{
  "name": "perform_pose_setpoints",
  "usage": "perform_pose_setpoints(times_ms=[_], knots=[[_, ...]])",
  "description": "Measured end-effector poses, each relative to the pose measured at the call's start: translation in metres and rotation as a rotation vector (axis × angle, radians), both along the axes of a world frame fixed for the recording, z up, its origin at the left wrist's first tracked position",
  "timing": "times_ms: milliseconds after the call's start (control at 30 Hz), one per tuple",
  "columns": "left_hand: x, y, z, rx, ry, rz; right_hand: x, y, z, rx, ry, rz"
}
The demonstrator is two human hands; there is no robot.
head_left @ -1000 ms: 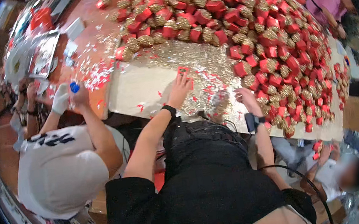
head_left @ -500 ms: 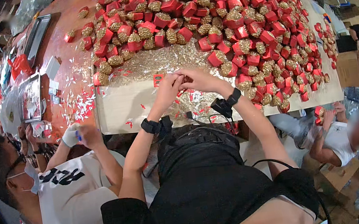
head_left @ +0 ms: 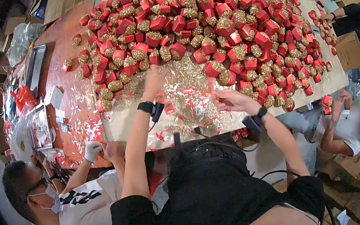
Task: The recorder and other workers are seen assembling small red and gold gift boxes in a warehouse environment.
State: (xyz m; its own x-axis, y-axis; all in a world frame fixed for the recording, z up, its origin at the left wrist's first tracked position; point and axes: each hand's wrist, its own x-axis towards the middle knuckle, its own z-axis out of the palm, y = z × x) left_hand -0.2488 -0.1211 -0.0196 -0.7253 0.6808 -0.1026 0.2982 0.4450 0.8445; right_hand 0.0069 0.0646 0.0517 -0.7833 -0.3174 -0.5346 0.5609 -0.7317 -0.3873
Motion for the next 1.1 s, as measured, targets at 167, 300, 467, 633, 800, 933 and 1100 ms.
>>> perform_pose_setpoints(times_ms=[167, 300, 467, 633, 800, 933, 1100], knots=[[-0.053, 0.035, -0.027, -0.45, 0.221, 0.104, 0.021, 0.019, 0.019, -0.086, -0.132, -0.733], [-0.058, 0.042, -0.048, -0.479, 0.424, 0.262, 0.021, 0.027, 0.019, -0.046, 0.085, -0.849], [-0.023, 0.039, 0.004, -0.016, 0.33, 0.395, 0.0, 0.034, 0.034, 0.201, 0.295, -0.876], [0.058, -0.008, 0.109, 0.281, -0.173, 0.244, -0.042, -0.001, 0.072, 0.538, 0.231, -0.784], [0.115, -0.024, 0.172, 0.419, 0.195, 0.128, -0.059, -0.043, 0.105, 1.042, 0.499, -0.528], [0.141, -0.032, 0.185, 0.356, 0.048, 0.095, -0.049, -0.065, 0.115, 1.058, 0.632, -0.445], [0.161, -0.036, 0.182, 0.414, 0.019, 0.048, -0.034, -0.076, 0.116, 0.899, 0.463, -0.5]])
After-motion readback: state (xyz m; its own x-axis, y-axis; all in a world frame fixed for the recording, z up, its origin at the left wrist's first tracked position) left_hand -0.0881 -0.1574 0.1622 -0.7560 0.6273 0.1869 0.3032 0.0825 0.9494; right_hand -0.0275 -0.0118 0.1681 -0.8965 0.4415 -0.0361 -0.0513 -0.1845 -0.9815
